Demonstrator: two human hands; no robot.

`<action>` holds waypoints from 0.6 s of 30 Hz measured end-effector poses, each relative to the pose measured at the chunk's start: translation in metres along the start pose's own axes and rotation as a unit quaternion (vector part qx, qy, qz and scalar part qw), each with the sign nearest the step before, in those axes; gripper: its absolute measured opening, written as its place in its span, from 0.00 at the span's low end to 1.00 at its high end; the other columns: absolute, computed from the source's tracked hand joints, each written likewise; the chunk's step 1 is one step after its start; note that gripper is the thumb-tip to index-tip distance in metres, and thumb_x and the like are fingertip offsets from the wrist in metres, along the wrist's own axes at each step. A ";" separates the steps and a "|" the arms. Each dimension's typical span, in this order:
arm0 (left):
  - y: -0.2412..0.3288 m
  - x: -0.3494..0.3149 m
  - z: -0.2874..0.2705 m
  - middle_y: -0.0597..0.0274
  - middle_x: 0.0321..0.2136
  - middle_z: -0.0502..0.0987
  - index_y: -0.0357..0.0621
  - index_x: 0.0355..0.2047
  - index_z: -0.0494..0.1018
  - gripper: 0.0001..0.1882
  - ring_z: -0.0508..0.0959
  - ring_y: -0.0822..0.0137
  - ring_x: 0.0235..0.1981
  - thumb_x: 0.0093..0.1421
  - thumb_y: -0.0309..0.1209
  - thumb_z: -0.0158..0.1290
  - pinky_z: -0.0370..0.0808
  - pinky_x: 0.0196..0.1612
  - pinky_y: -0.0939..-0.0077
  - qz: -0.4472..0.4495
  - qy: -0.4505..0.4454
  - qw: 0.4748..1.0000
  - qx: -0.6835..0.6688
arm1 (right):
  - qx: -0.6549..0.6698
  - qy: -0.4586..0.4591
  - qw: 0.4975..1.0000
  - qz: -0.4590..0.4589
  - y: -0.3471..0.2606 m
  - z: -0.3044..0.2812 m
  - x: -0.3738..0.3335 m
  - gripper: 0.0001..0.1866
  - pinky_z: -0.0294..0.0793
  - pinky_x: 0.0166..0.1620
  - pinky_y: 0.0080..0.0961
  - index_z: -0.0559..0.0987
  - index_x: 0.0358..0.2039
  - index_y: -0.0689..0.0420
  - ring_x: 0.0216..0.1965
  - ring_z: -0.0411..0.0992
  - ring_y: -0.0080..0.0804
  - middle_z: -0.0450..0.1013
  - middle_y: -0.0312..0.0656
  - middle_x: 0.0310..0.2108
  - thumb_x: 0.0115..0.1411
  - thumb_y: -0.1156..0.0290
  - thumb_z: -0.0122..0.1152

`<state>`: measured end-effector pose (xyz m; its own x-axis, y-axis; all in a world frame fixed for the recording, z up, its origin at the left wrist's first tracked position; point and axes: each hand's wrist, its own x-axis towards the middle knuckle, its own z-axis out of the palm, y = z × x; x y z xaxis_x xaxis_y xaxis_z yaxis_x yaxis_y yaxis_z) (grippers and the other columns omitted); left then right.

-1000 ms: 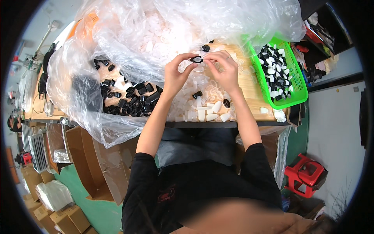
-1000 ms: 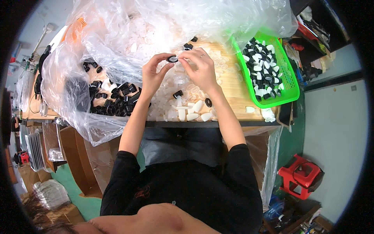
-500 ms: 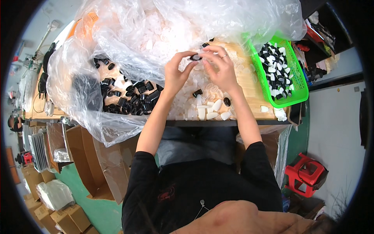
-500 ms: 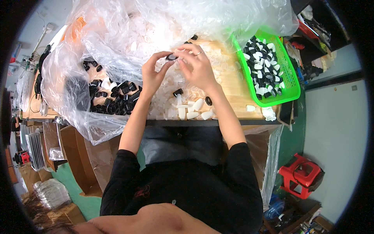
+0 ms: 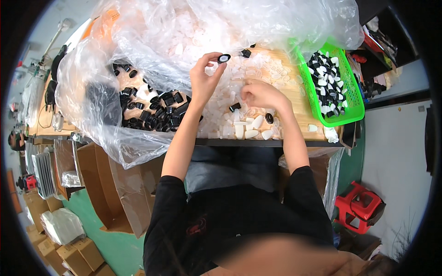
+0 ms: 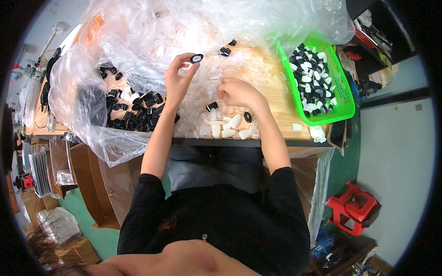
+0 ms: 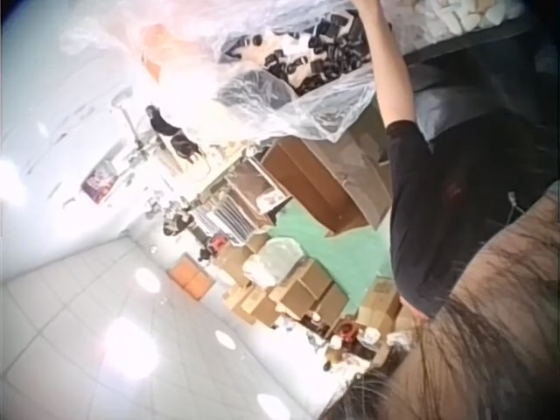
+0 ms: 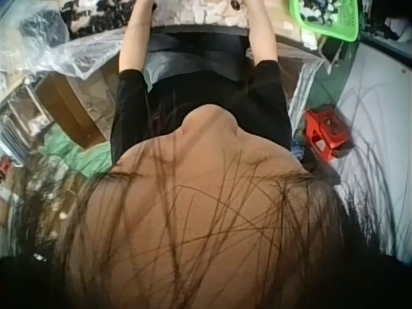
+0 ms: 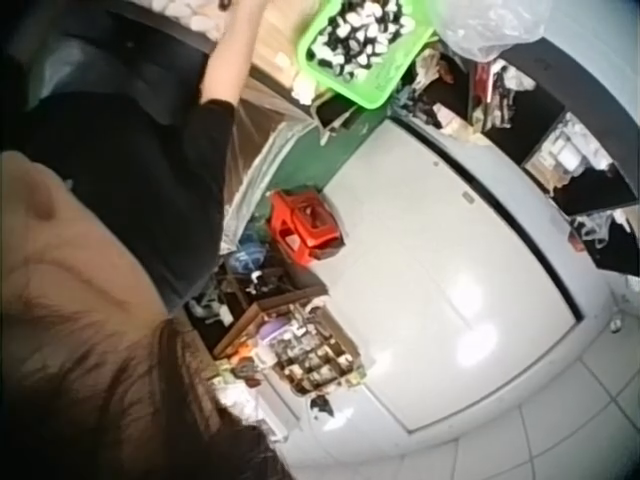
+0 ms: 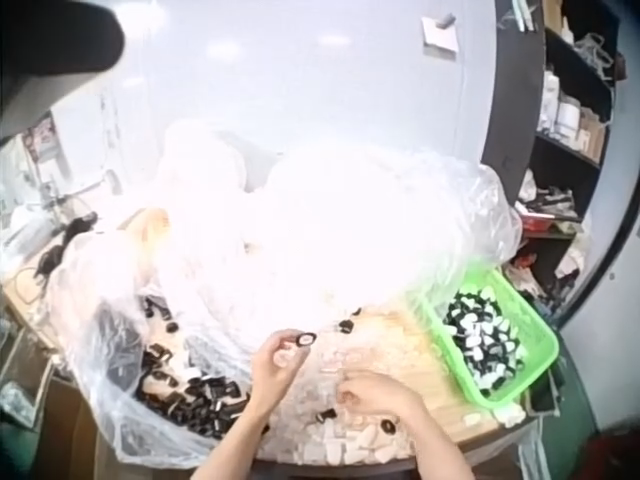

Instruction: Assembling black plastic components with white inserts at a workbench.

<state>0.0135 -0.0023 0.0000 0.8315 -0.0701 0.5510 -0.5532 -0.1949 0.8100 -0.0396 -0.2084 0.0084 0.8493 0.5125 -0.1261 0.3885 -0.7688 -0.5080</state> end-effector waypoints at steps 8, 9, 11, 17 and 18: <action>0.008 -0.003 0.000 0.69 0.32 0.81 0.39 0.42 0.78 0.15 0.64 0.82 0.24 0.53 0.23 0.63 0.64 0.28 0.86 -0.065 -0.032 0.997 0.019 | -0.068 0.164 0.979 0.098 -0.008 0.002 0.006 0.09 0.74 0.44 0.38 0.77 0.35 0.57 0.41 0.74 0.47 0.69 0.46 0.41 0.52 0.72 0.63; 0.008 -0.003 0.001 0.69 0.32 0.81 0.39 0.43 0.78 0.16 0.63 0.82 0.23 0.53 0.22 0.62 0.63 0.27 0.87 -0.051 -0.033 0.998 0.003 | -0.070 0.198 0.970 0.123 -0.009 0.001 0.007 0.09 0.75 0.43 0.39 0.77 0.35 0.57 0.41 0.74 0.48 0.69 0.47 0.41 0.53 0.72 0.62; 0.008 -0.003 0.002 0.70 0.31 0.80 0.39 0.44 0.78 0.16 0.63 0.83 0.23 0.53 0.21 0.62 0.62 0.27 0.88 -0.036 -0.036 0.999 -0.015 | -0.077 0.218 0.966 0.114 -0.001 0.005 0.011 0.09 0.75 0.42 0.39 0.77 0.36 0.57 0.40 0.74 0.49 0.69 0.48 0.41 0.54 0.72 0.61; 0.008 -0.005 0.002 0.69 0.31 0.80 0.38 0.45 0.78 0.16 0.65 0.83 0.24 0.54 0.20 0.62 0.66 0.30 0.88 -0.048 -0.088 0.995 -0.008 | -0.103 0.257 0.955 0.109 0.021 0.012 0.020 0.08 0.75 0.41 0.40 0.78 0.37 0.59 0.38 0.74 0.49 0.70 0.49 0.38 0.55 0.74 0.58; 0.007 -0.005 0.002 0.68 0.32 0.80 0.38 0.45 0.78 0.16 0.69 0.82 0.26 0.55 0.19 0.61 0.68 0.32 0.88 -0.052 -0.092 0.994 -0.024 | -0.101 0.260 0.954 0.107 0.021 0.010 0.020 0.07 0.75 0.41 0.40 0.79 0.36 0.59 0.38 0.74 0.49 0.70 0.48 0.37 0.55 0.75 0.58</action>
<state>0.0052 -0.0052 0.0029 0.8774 -0.2301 0.4210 -0.4612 -0.1633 0.8721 -0.0181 -0.2105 -0.0137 0.9591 0.1170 0.2578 0.2026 -0.9196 -0.3365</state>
